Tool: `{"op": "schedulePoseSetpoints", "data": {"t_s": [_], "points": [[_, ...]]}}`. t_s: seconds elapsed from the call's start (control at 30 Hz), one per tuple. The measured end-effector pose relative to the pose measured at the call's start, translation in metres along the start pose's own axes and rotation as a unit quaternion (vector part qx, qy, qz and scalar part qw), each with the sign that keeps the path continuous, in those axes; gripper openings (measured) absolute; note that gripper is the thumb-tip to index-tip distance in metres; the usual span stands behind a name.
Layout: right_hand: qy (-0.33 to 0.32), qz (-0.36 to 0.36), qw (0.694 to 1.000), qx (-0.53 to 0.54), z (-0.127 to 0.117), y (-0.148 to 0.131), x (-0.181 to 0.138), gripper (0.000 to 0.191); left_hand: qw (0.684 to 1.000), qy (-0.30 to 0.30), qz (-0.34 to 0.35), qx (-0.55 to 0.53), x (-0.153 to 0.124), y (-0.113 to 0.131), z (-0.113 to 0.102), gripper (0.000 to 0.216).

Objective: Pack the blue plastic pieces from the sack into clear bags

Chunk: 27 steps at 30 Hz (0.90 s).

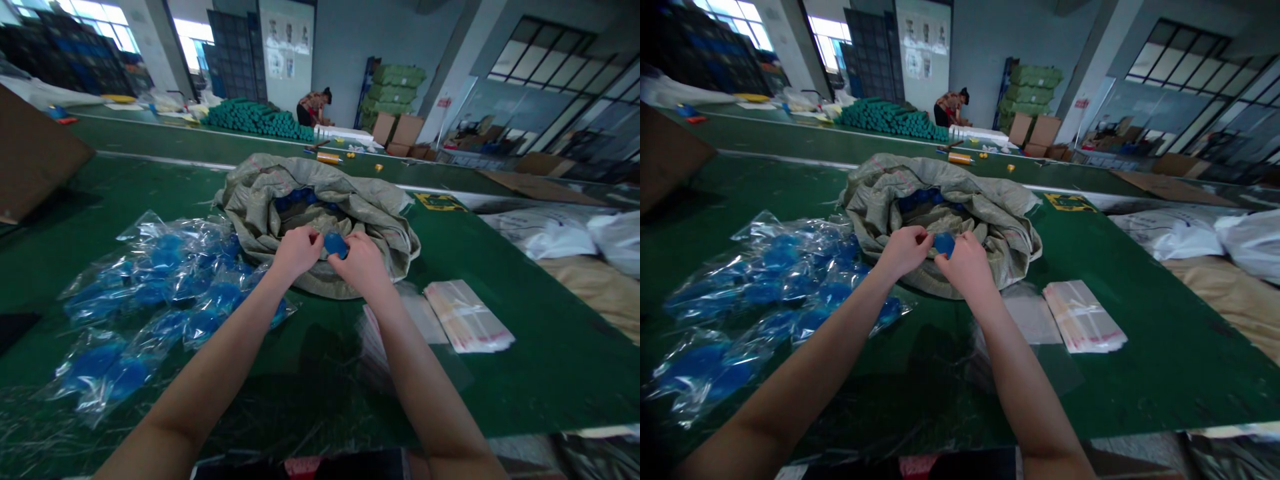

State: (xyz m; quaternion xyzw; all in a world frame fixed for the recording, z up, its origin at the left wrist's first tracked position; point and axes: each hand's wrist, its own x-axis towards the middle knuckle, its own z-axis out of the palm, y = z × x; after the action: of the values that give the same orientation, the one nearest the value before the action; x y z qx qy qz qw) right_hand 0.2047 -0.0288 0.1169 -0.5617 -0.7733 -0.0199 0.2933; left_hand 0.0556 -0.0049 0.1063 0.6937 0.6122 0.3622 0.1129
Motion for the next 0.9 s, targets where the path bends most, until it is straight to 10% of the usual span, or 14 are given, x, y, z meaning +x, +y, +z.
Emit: {"op": "schedulePoseSetpoints", "data": {"t_s": [0.3,0.7,0.9], "points": [[-0.016,-0.048,0.998,0.044,-0.009,0.0,0.0,0.021,0.994,-0.009,-0.077,-0.08,0.007,-0.007,0.004,0.034],[-0.014,-0.042,0.999,0.022,-0.006,0.002,0.001,0.021,0.999,0.018,0.036,-0.026,0.002,-0.007,-0.001,0.022],[0.003,-0.072,0.996,0.06,-0.009,0.001,0.001,0.02,0.988,0.013,-0.062,-0.141,0.012,-0.016,0.003,0.028]]}}
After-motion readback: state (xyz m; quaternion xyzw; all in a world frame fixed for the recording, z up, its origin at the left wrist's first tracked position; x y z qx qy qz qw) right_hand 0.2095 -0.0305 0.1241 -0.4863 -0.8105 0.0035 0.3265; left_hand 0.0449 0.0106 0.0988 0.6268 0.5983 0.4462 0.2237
